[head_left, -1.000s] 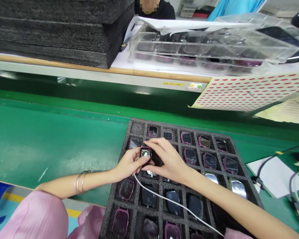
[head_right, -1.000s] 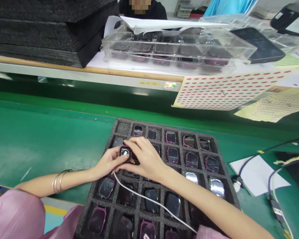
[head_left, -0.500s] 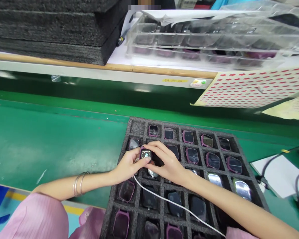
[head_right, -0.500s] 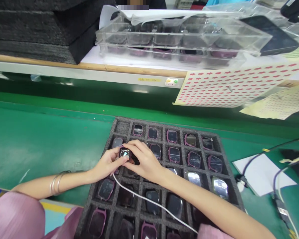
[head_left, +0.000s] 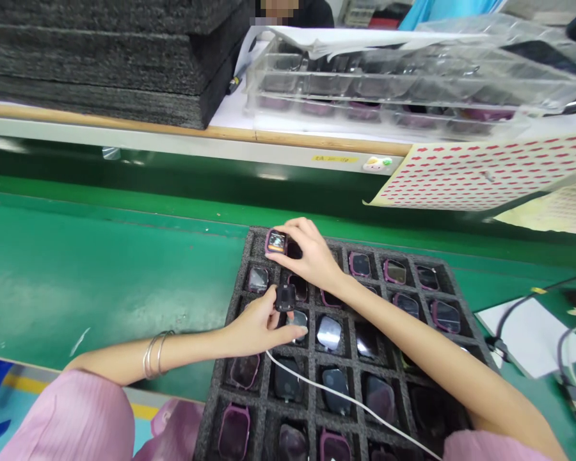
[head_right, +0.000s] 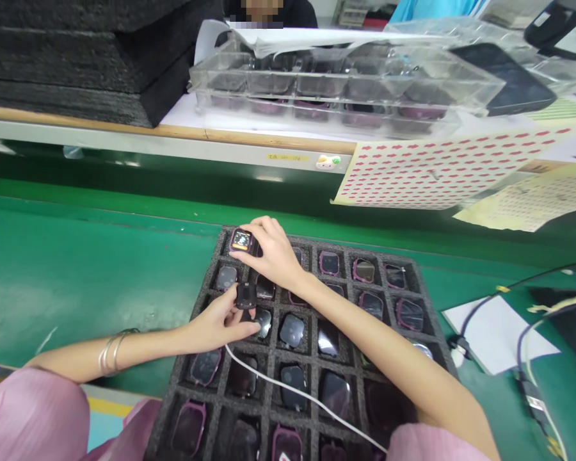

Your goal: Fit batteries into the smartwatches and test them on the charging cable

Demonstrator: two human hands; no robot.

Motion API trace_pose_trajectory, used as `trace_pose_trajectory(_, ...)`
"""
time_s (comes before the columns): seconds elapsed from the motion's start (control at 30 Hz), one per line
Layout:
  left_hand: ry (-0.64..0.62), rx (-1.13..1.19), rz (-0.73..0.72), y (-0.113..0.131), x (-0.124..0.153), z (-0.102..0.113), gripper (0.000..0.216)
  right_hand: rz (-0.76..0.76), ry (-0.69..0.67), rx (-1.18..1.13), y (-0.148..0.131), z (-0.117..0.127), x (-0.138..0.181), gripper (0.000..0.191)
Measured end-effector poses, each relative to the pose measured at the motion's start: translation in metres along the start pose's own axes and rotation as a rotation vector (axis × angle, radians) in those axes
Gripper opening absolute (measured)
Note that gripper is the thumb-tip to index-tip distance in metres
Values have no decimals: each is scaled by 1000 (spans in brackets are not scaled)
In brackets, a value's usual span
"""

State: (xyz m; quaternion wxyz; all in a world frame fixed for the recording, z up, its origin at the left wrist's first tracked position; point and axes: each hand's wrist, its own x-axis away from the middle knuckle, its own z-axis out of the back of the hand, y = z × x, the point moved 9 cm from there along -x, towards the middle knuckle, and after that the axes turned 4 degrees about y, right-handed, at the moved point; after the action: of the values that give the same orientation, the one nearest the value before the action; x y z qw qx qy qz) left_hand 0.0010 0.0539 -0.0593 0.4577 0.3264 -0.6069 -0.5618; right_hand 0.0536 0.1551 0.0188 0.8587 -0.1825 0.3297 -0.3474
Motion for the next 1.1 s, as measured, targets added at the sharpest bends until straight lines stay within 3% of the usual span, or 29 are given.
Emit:
trace_pose_trajectory(0.13, 18, 78, -4, 8, 3, 0, 31, 60, -186, 262, 14, -34, -9, 43)
trace_pose_trajectory(0.23, 4, 265, 28, 8, 0, -3, 32, 92, -285, 350, 15, -25, 1, 45)
trace_pose_trajectory(0.37, 1, 468, 59, 3, -12, -5, 40, 60, -422, 506, 25, -6, 15, 26)
trace_pose_trajectory(0.43, 13, 514, 68, 0, -17, -4, 42, 46, -459, 526, 30, -5, 19, 26)
trace_pose_trajectory(0.6, -11, 539, 88, -3, -19, -4, 43, -52, -403, 451, 44, -10, 15, 33)
trace_pose_trajectory(0.73, -24, 563, 84, -3, -17, -4, 44, -90, -346, 292, 45, 2, 13, 30)
trace_pose_trajectory(0.9, -43, 576, 67, -5, -19, -4, 47, -44, -254, -62, 4, 24, 32, 31)
trace_pose_trajectory(1.1, -33, 518, 25, -1, -18, -4, 46, 33, -307, -5, -27, 6, 67, 38)
